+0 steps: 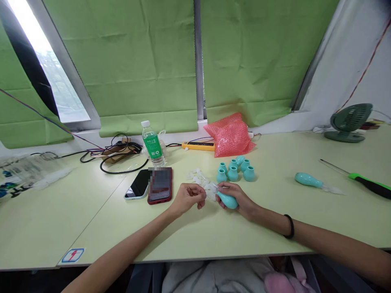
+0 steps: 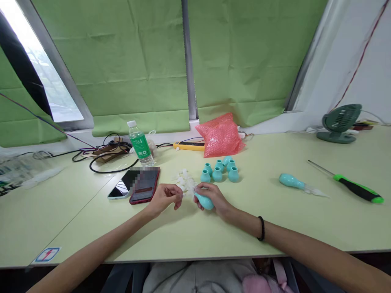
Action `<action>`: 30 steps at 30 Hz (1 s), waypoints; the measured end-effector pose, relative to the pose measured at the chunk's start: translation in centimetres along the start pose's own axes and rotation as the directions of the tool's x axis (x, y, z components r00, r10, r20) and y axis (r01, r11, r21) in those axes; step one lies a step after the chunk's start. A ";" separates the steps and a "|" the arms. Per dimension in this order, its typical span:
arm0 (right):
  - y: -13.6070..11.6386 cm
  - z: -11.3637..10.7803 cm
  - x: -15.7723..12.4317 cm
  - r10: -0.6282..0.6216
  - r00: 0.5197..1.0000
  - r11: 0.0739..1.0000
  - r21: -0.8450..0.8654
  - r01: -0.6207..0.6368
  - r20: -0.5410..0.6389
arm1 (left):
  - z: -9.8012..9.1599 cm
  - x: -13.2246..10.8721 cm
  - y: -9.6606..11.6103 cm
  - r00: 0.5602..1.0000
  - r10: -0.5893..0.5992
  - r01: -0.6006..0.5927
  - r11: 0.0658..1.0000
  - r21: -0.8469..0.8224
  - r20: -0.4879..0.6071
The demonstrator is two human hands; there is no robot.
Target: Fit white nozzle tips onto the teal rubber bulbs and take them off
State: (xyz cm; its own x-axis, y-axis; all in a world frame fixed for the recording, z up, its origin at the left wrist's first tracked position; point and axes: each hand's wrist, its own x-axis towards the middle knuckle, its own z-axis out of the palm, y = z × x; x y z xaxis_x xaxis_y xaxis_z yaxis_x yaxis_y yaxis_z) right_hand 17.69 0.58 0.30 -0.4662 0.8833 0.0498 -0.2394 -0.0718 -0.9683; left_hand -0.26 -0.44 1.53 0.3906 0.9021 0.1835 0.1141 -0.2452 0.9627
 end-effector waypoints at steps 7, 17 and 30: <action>-0.4 -0.6 0.2 -0.037 0.997 0.999 0.010 0.038 -0.061 | -1.4 0.7 -1.9 0.976 0.216 -0.148 0.744 0.651 -0.026; 0.4 0.8 -1.5 -0.193 0.977 0.791 -0.574 0.212 0.095 | 0.1 -0.4 -0.8 0.977 0.207 -0.128 0.773 0.621 -0.056; 0.1 1.5 -2.1 -0.262 0.901 0.384 -0.819 0.426 0.346 | 1.4 -0.9 -0.3 0.977 -0.056 0.028 0.990 0.136 0.205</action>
State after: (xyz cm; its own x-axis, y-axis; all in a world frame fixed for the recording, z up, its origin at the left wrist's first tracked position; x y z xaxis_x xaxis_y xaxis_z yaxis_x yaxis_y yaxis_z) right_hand 17.38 -1.97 0.50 -0.6520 0.6544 0.3831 0.4068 0.7282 -0.5516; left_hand 0.65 -1.63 0.79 0.5624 0.8225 0.0848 0.2481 -0.2657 0.9316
